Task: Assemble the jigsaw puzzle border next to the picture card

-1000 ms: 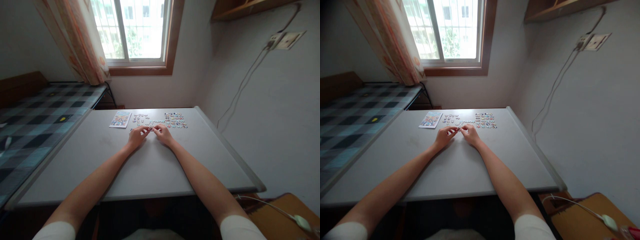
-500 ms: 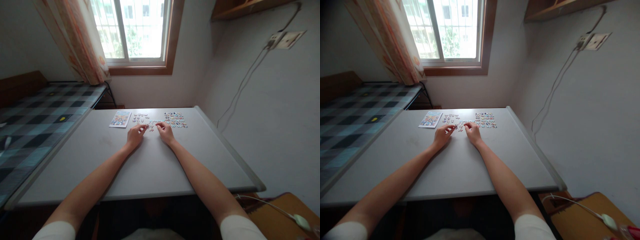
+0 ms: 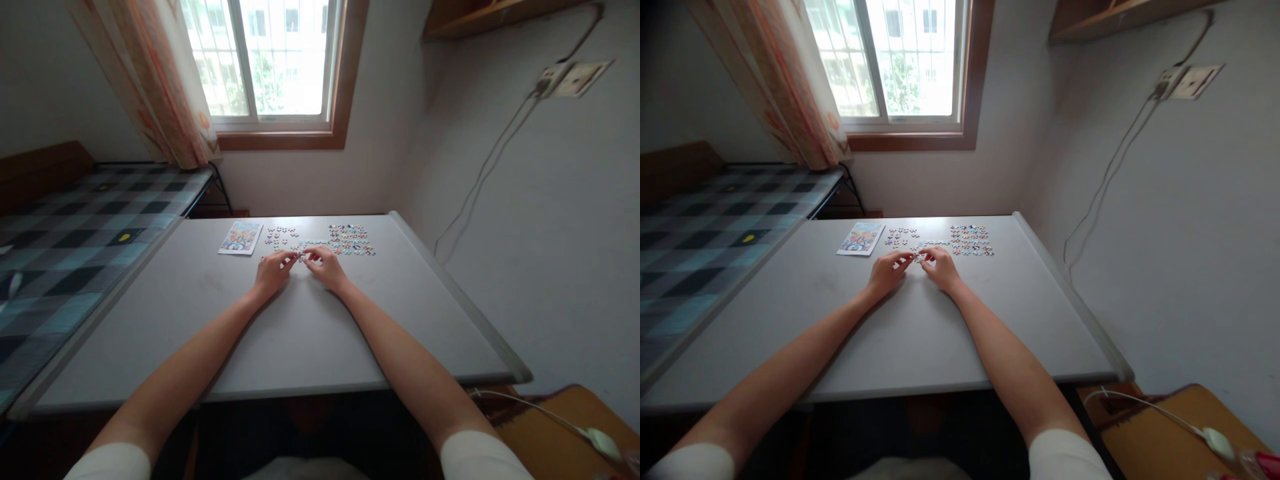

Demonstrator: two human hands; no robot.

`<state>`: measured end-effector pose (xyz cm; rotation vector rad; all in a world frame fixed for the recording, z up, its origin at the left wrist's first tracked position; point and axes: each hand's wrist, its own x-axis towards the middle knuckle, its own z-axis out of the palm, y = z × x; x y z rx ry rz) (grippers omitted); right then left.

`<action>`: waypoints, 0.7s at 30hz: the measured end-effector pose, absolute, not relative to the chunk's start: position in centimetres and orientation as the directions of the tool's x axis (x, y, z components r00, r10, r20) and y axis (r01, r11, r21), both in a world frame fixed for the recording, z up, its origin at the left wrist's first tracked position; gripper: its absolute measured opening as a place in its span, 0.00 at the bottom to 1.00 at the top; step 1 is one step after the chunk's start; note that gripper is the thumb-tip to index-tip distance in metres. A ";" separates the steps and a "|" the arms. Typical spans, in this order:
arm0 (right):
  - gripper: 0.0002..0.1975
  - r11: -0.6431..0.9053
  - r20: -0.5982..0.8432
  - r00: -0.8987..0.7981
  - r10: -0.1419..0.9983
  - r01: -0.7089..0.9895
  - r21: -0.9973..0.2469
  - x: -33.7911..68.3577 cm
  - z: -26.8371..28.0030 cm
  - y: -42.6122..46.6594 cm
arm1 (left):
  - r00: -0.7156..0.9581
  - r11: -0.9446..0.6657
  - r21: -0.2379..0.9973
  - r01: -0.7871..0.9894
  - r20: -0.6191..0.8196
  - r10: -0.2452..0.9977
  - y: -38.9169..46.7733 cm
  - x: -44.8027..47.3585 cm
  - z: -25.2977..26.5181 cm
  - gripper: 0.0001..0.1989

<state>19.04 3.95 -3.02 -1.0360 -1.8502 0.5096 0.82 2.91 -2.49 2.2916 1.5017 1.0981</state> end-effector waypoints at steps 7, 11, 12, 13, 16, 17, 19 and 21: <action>0.07 0.569 0.527 -0.225 0.819 0.434 -0.699 19.0 -3.1 3.9 | 0.269 -0.512 0.483 0.710 0.485 0.832 2.8 0.9 -2.4 0.10; 0.07 0.558 0.517 -0.224 0.826 0.456 -0.694 19.0 -2.9 3.8 | 0.249 -0.486 0.483 0.728 0.475 0.844 2.7 1.0 -2.2 0.09; 0.07 0.551 0.511 -0.221 0.830 0.465 -0.693 19.0 -2.9 3.8 | 0.240 -0.475 0.484 0.734 0.470 0.849 2.6 1.0 -2.1 0.09; 0.07 0.543 0.505 -0.218 0.835 0.476 -0.692 19.0 -2.8 3.7 | 0.232 -0.466 0.485 0.740 0.466 0.854 2.6 1.0 -2.1 0.09; 0.06 0.517 0.481 -0.213 0.851 0.504 -0.692 19.0 -2.7 3.6 | 0.224 -0.450 0.480 0.753 0.457 0.861 2.5 1.0 -1.9 0.09; 0.07 0.512 0.475 -0.214 0.854 0.510 -0.691 19.0 -2.7 3.6 | 0.227 -0.449 0.473 0.758 0.454 0.862 2.5 1.0 -1.9 0.09; 0.07 0.506 0.468 -0.215 0.857 0.520 -0.688 19.0 -2.7 3.6 | 0.227 -0.438 0.458 0.774 0.445 0.866 2.4 1.1 -1.7 0.08; 0.07 0.495 0.464 -0.204 0.862 0.538 -0.683 19.1 -2.7 3.6 | 0.210 -0.411 0.451 0.792 0.432 0.877 2.3 1.2 -1.5 0.09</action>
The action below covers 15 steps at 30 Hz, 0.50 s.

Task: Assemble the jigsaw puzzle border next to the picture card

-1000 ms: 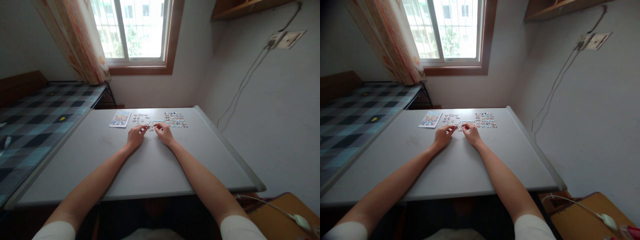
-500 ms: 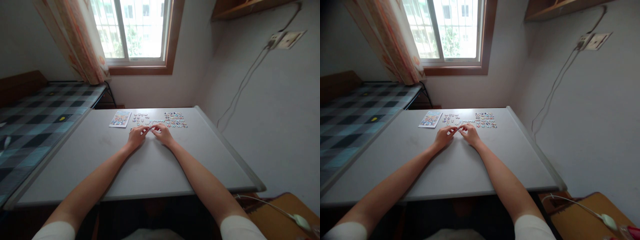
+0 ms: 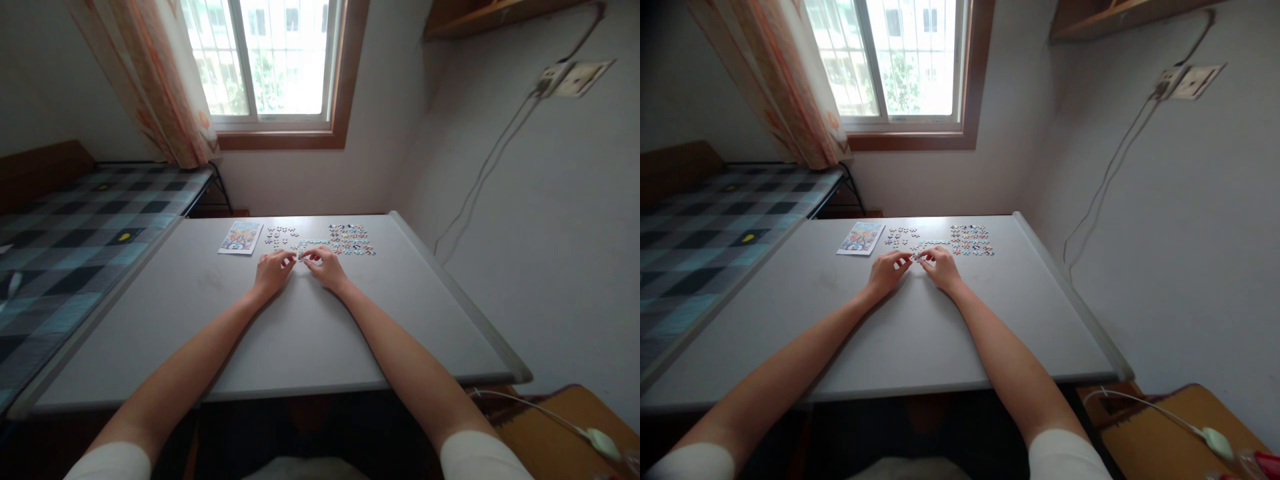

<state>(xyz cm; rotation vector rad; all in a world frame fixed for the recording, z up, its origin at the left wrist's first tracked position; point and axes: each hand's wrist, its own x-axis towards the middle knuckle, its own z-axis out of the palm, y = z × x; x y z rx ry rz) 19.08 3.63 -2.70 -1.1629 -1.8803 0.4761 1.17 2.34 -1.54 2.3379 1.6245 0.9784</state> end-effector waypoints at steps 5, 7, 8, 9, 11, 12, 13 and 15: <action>0.07 0.400 0.429 -0.118 0.896 0.634 -0.662 19.5 -2.9 4.0 | 0.151 -0.352 0.455 0.818 0.422 0.894 2.2 1.3 -1.3 0.09; 0.06 0.375 0.411 -0.110 0.905 0.662 -0.649 19.5 -2.9 4.0 | 0.160 -0.359 0.444 0.821 0.426 0.891 2.2 1.2 -1.4 0.09; 0.06 0.369 0.404 -0.112 0.908 0.670 -0.644 19.5 -2.8 4.0 | 0.168 -0.365 0.437 0.822 0.427 0.889 2.2 1.1 -1.5 0.09; 0.06 0.365 0.396 -0.116 0.911 0.675 -0.641 19.5 -2.8 3.9 | 0.178 -0.371 0.430 0.823 0.426 0.887 2.3 1.1 -1.6 0.09; 0.07 0.365 0.388 -0.127 0.913 0.680 -0.637 19.5 -2.7 3.8 | 0.198 -0.380 0.414 0.827 0.419 0.886 2.4 1.1 -1.8 0.10; 0.07 0.368 0.386 -0.133 0.913 0.678 -0.637 19.5 -2.7 3.8 | 0.211 -0.387 0.404 0.829 0.416 0.885 2.4 1.0 -1.8 0.10; 0.07 0.374 0.385 -0.143 0.912 0.674 -0.637 19.4 -2.7 3.7 | 0.223 -0.395 0.393 0.831 0.415 0.882 2.4 1.1 -1.9 0.10; 0.07 0.393 0.383 -0.171 0.908 0.665 -0.635 19.4 -2.7 3.7 | 0.249 -0.410 0.366 0.836 0.413 0.876 2.4 1.1 -1.9 0.10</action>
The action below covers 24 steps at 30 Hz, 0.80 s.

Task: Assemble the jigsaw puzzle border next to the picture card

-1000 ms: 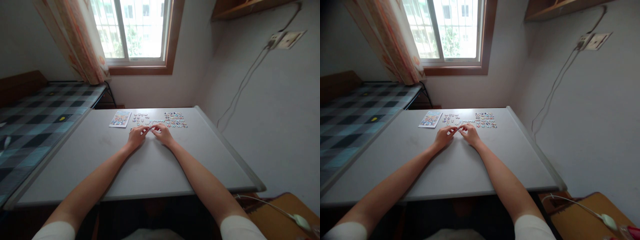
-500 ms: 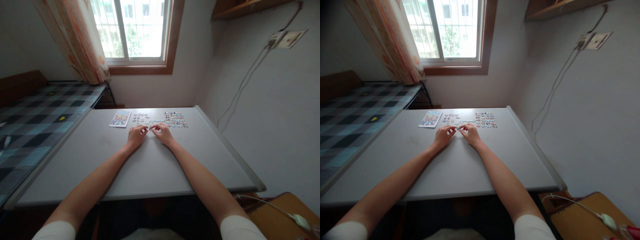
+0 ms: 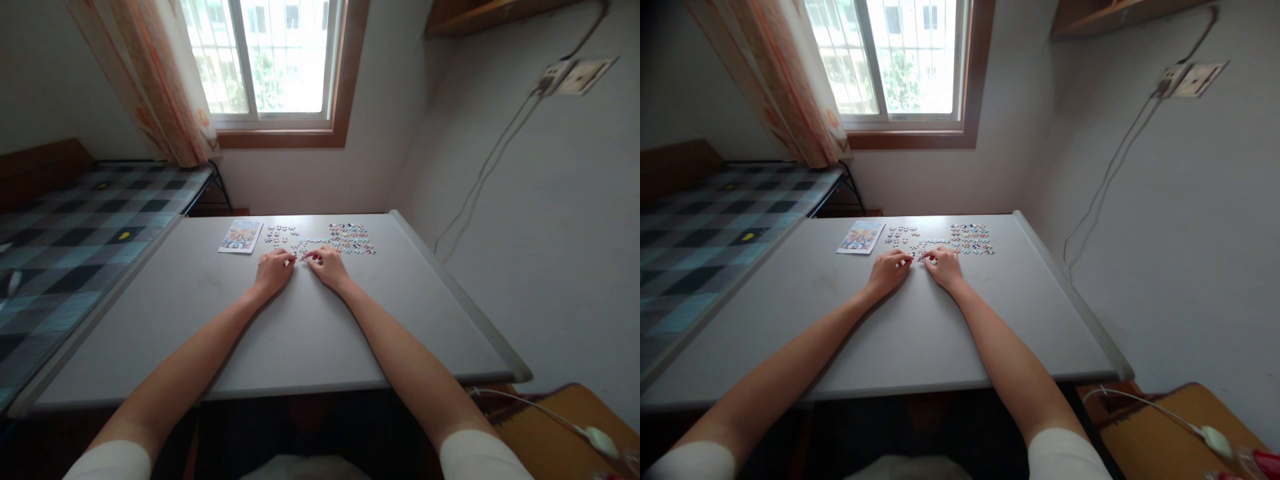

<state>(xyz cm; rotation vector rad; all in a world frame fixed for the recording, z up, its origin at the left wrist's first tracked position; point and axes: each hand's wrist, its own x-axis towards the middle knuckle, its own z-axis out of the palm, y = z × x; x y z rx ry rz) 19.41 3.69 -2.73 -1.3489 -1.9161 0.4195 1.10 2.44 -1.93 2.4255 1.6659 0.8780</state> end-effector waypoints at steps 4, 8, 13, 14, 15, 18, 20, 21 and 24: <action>0.07 0.417 0.376 -0.216 0.901 0.670 -0.615 19.4 -2.9 3.7 | 0.297 -0.435 0.322 0.841 0.397 0.868 2.3 1.2 -1.9 0.09; 0.08 0.416 0.377 -0.213 0.902 0.664 -0.621 19.3 -2.8 3.7 | 0.310 -0.442 0.323 0.837 0.385 0.869 2.3 1.2 -1.9 0.10; 0.08 0.425 0.383 -0.217 0.898 0.652 -0.627 19.3 -2.8 3.7 | 0.309 -0.439 0.313 0.842 0.388 0.869 2.4 1.2 -2.1 0.09; 0.08 0.426 0.382 -0.219 0.898 0.653 -0.626 19.3 -2.9 3.7 | 0.310 -0.441 0.310 0.842 0.389 0.867 2.4 1.2 -2.1 0.09; 0.08 0.426 0.380 -0.221 0.898 0.654 -0.625 19.4 -2.9 3.7 | 0.310 -0.441 0.309 0.843 0.391 0.866 2.4 1.2 -2.1 0.09; 0.07 0.426 0.378 -0.225 0.898 0.657 -0.622 19.4 -2.8 3.7 | 0.312 -0.446 0.314 0.838 0.394 0.864 2.4 1.2 -2.1 0.09; 0.07 0.428 0.379 -0.226 0.897 0.658 -0.620 19.4 -2.8 3.7 | 0.308 -0.443 0.324 0.836 0.390 0.867 2.4 1.3 -2.0 0.09; 0.07 0.430 0.381 -0.228 0.896 0.656 -0.620 19.4 -2.8 3.7 | 0.305 -0.440 0.329 0.836 0.388 0.870 2.3 1.3 -2.0 0.09; 0.07 0.440 0.387 -0.233 0.892 0.640 -0.630 19.4 -2.9 3.7 | 0.296 -0.431 0.332 0.839 0.386 0.874 2.3 1.4 -1.9 0.09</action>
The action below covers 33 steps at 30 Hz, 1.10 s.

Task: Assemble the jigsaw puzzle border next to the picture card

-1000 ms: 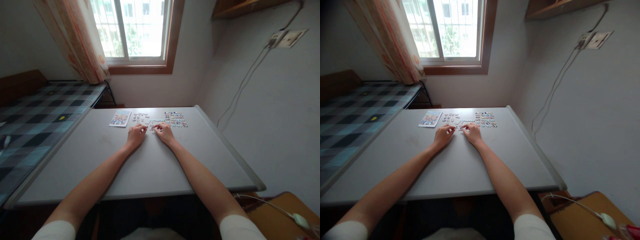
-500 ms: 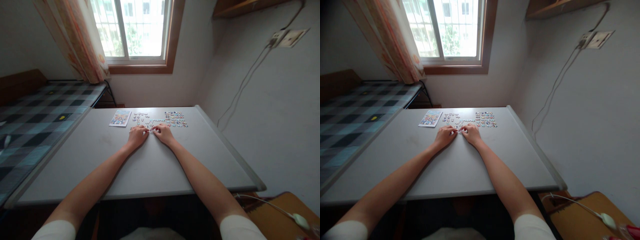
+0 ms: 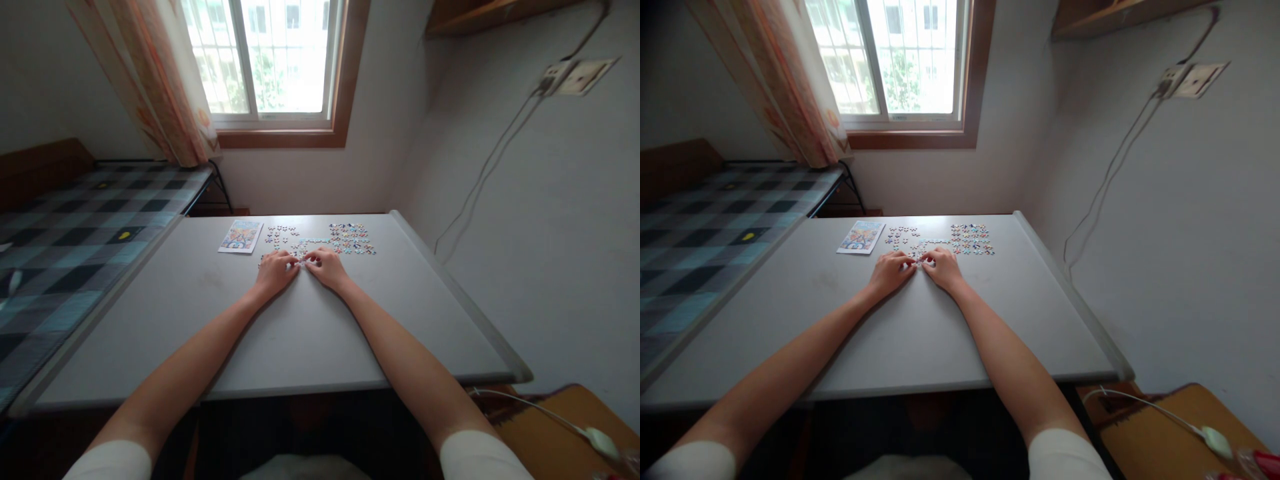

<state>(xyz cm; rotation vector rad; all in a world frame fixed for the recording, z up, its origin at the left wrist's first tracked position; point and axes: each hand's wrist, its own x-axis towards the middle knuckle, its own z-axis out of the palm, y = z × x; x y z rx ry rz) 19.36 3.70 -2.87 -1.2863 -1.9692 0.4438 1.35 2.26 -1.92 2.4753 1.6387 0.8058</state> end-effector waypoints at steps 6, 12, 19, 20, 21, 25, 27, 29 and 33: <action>0.07 0.464 0.404 -0.246 0.881 0.611 -0.642 19.3 -2.9 3.6 | 0.289 -0.431 0.333 0.839 0.398 0.871 2.3 1.4 -2.1 0.09; 0.05 0.481 0.418 -0.257 0.872 0.615 -0.625 19.3 -2.9 3.6 | 0.291 -0.433 0.333 0.838 0.398 0.870 2.3 1.3 -2.0 0.09; 0.05 0.507 0.404 -0.310 0.861 0.589 -0.629 19.3 -3.1 3.8 | 0.272 -0.419 0.326 0.847 0.412 0.870 2.1 1.2 -2.0 0.09; 0.05 0.511 0.407 -0.312 0.858 0.588 -0.627 19.3 -3.2 3.8 | 0.268 -0.417 0.324 0.849 0.416 0.869 2.1 1.1 -2.0 0.09; 0.05 0.514 0.412 -0.311 0.857 0.588 -0.625 19.3 -3.2 3.8 | 0.263 -0.413 0.320 0.853 0.420 0.869 2.2 1.0 -1.9 0.09; 0.05 0.520 0.426 -0.304 0.852 0.585 -0.622 19.2 -3.3 3.8 | 0.227 -0.353 0.277 0.894 0.399 0.888 2.4 0.5 -1.4 0.10; 0.06 0.525 0.431 -0.305 0.849 0.581 -0.622 19.2 -3.3 3.8 | 0.216 -0.318 0.249 0.915 0.364 0.906 2.4 0.2 -1.3 0.10; 0.06 0.526 0.435 -0.303 0.848 0.576 -0.625 19.1 -3.2 3.7 | 0.215 -0.301 0.226 0.926 0.339 0.916 2.5 0.1 -1.3 0.11; 0.06 0.525 0.439 -0.294 0.849 0.570 -0.632 19.1 -3.0 3.6 | 0.218 -0.297 0.197 0.934 0.342 0.914 2.4 0.1 -1.4 0.12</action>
